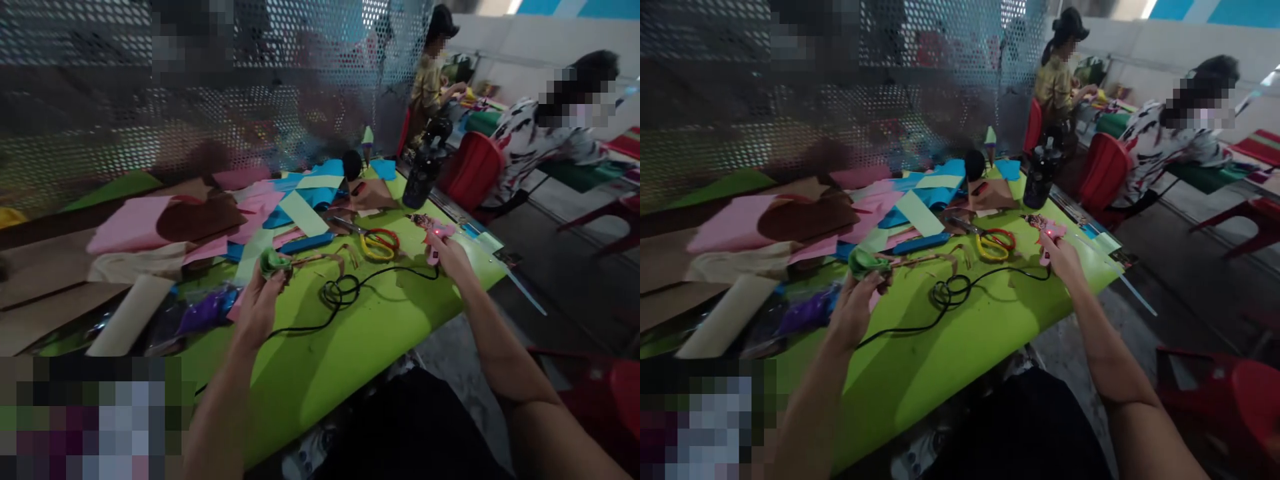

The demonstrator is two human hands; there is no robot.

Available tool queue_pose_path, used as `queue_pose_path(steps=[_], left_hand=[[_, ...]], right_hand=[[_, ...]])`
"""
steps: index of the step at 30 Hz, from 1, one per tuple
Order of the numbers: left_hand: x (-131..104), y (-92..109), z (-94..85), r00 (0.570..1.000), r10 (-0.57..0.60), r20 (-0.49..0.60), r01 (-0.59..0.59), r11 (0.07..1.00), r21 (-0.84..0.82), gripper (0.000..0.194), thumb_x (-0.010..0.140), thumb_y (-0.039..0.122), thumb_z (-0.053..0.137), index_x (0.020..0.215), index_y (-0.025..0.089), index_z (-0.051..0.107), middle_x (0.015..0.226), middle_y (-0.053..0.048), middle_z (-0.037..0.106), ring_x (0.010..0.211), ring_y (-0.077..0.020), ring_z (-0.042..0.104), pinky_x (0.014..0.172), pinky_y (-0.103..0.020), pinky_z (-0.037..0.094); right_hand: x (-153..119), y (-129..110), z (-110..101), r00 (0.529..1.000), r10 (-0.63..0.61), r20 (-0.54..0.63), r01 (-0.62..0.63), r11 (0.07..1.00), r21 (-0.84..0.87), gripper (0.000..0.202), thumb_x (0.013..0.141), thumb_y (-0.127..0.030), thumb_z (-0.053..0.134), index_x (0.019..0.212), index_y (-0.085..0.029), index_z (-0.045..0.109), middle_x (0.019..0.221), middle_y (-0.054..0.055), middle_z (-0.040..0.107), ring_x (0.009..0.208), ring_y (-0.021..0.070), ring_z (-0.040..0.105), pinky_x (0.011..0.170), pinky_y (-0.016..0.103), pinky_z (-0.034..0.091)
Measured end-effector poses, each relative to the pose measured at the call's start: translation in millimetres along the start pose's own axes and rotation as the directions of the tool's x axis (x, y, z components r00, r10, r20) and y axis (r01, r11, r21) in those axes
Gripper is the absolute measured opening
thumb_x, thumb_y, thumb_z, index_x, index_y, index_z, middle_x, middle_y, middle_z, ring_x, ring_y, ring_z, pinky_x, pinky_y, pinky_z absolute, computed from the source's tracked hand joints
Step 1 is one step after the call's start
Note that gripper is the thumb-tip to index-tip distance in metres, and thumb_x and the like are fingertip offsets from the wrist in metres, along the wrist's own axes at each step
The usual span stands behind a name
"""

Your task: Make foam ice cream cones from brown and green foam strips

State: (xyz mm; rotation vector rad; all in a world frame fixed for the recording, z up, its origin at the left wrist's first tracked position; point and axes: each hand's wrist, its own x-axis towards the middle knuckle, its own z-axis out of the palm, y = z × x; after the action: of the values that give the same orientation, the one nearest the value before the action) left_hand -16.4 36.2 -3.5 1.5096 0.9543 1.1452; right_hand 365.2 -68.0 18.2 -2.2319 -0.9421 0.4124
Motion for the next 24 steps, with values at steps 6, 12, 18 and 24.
queue_pose_path(steps=[6,12,18,24], left_hand=[[-4,8,5.4,0.999,-0.051,0.015,0.051,0.999,-0.015,0.040,0.088,0.054,0.060,0.110,0.021,0.065,0.082,-0.001,0.060,0.070,-0.0137,0.049,0.064,-0.027,0.041],[-7,20,8.4,0.990,-0.098,0.097,0.107,0.990,-0.092,0.044,0.087,0.056,0.058,0.111,0.019,0.064,0.082,-0.001,0.057,0.070,-0.0127,0.046,0.065,-0.027,0.039],[-8,20,9.5,0.981,-0.135,0.140,0.154,0.979,-0.133,0.046,0.085,0.056,0.060,0.112,0.017,0.062,0.081,-0.001,0.055,0.073,-0.0139,0.047,0.066,-0.028,0.037],[-7,22,7.7,0.980,-0.111,0.165,0.130,0.986,-0.107,0.047,0.088,0.054,0.057,0.115,0.016,0.062,0.080,0.000,0.053,0.072,-0.0140,0.043,0.065,-0.029,0.035]], right_hand=[[-1,0,-19,0.995,0.035,0.096,0.018,0.862,-0.506,0.075,0.095,-0.074,0.034,0.076,-0.016,0.076,0.082,0.023,0.074,0.071,0.0309,0.067,0.060,0.039,0.037],[-23,-41,-23,0.886,-0.458,0.076,0.451,0.808,-0.381,0.038,0.097,-0.051,0.056,0.082,-0.022,0.075,0.083,0.015,0.074,0.068,0.0259,0.064,0.059,0.036,0.037],[-63,-127,33,0.443,-0.878,0.182,0.803,0.478,0.355,0.011,0.094,-0.026,0.067,0.097,-0.025,0.078,0.093,0.005,0.074,0.085,0.0192,0.069,0.074,0.030,0.052],[-78,-164,82,0.333,-0.932,0.146,0.795,0.360,0.488,0.015,0.091,-0.014,0.069,0.098,-0.022,0.080,0.089,0.004,0.071,0.078,0.0148,0.067,0.074,0.026,0.052]])
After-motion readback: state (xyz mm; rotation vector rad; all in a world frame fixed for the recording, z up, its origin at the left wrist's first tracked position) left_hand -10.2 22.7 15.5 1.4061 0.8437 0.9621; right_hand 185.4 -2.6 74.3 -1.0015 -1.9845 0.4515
